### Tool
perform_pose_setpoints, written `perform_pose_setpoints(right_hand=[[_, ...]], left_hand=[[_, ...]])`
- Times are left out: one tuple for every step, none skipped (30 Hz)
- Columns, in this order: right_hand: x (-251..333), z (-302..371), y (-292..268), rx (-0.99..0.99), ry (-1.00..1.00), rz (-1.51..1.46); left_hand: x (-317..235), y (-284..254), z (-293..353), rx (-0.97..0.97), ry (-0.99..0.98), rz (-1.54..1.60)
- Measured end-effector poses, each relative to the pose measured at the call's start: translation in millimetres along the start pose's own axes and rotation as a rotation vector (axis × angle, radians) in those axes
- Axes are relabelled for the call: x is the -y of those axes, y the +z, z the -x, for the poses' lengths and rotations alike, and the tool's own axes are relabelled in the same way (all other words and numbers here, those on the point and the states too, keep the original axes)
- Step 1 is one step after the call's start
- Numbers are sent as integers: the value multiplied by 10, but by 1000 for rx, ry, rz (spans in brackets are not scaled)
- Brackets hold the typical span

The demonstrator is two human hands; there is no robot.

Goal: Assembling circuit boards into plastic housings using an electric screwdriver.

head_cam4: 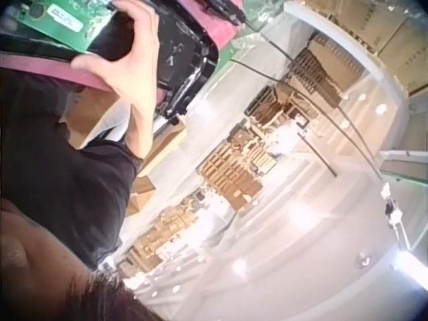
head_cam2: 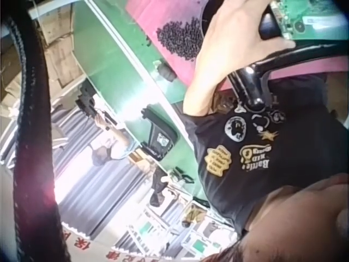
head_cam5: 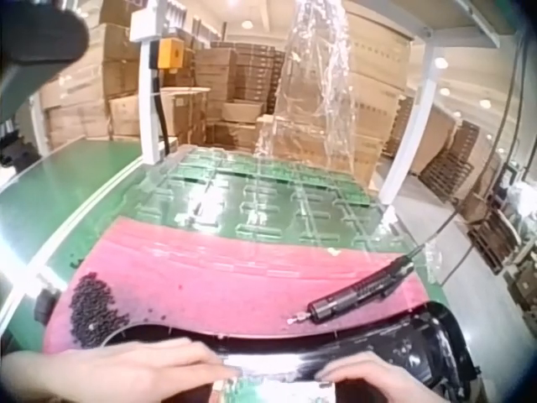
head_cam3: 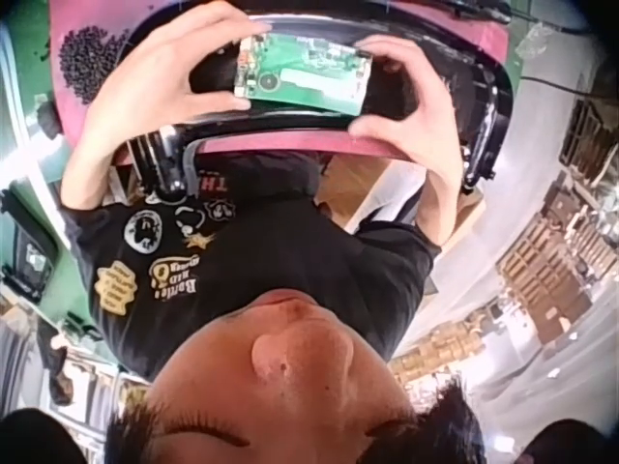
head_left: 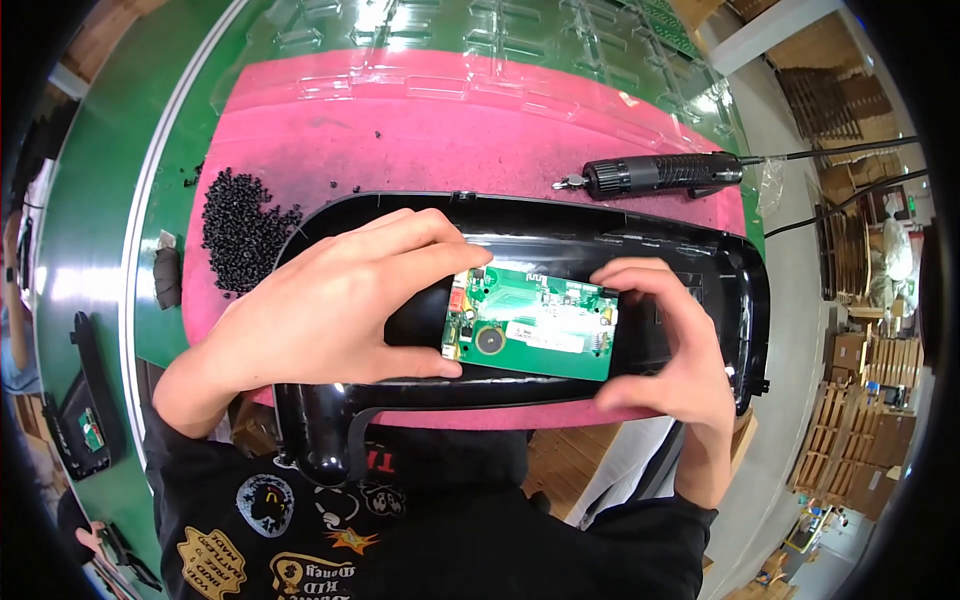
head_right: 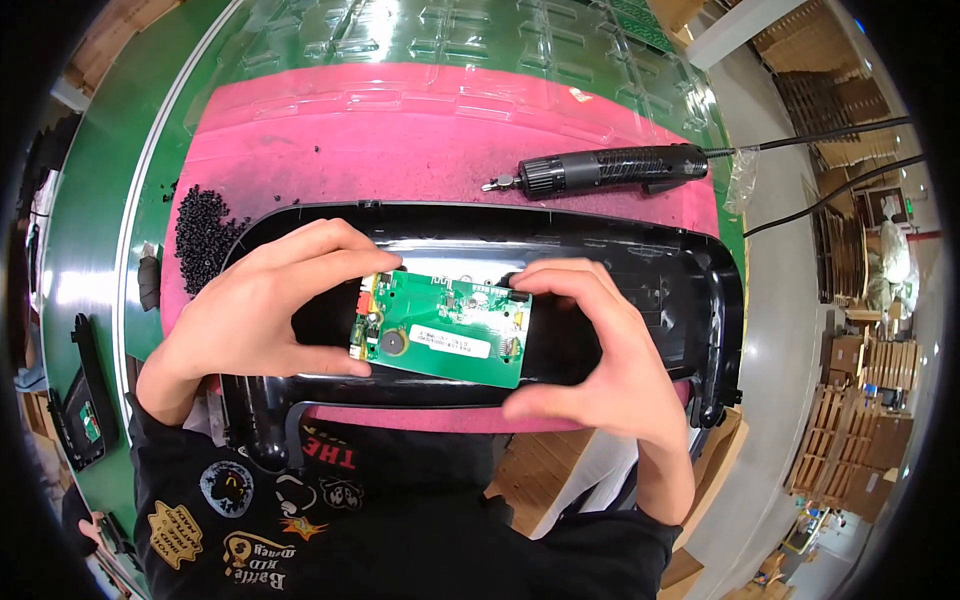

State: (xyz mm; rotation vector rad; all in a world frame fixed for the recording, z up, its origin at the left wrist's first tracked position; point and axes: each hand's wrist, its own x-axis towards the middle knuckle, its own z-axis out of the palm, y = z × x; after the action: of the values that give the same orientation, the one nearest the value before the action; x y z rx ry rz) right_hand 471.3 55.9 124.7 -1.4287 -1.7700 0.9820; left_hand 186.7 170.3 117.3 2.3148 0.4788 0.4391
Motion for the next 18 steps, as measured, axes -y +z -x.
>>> perform_pose_setpoints(right_hand=[[-59,-53,13,-11,-55,68],[-111,-88,26,-22,-110,136],[-126,-122,50,-25,-95,172],[-129,-141,77,-23,-92,167],[-126,-154,99,-35,-84,238],[-129,-157,109,-43,-76,310],[-134,-159,108,-32,-75,313],[-135,-159,115,-28,-69,309],[-125,-169,128,-19,-60,328],[-120,-177,140,-10,-49,348],[-122,-181,150,-8,-44,343],[-134,-185,155,-5,-46,353],[-145,-187,159,-2,-48,363],[-151,-187,159,0,-44,362],[-140,-187,158,1,-38,373],[-130,-187,158,3,-32,384],[-122,-188,158,5,-30,382],[-110,-188,153,7,-27,385]], left_hand=[[2,8,-6,10,-31,-43],[3,17,-14,21,-61,-85],[7,11,-17,27,-62,-134],[20,10,-15,31,-66,-132],[34,12,-13,10,-54,-196],[42,30,-8,-13,-43,-258],[45,45,-5,-9,-48,-254],[41,55,-6,-10,-48,-291],[37,47,-8,-9,-47,-329],[34,38,-7,-3,-50,-325],[31,26,-3,6,-57,-332],[39,31,-5,11,-62,-339],[48,38,-8,13,-63,-335],[58,47,-11,14,-63,-336],[59,43,-11,15,-63,-338],[60,40,-13,17,-65,-336],[63,38,-16,19,-63,-335],[53,31,-18,22,-65,-335]])
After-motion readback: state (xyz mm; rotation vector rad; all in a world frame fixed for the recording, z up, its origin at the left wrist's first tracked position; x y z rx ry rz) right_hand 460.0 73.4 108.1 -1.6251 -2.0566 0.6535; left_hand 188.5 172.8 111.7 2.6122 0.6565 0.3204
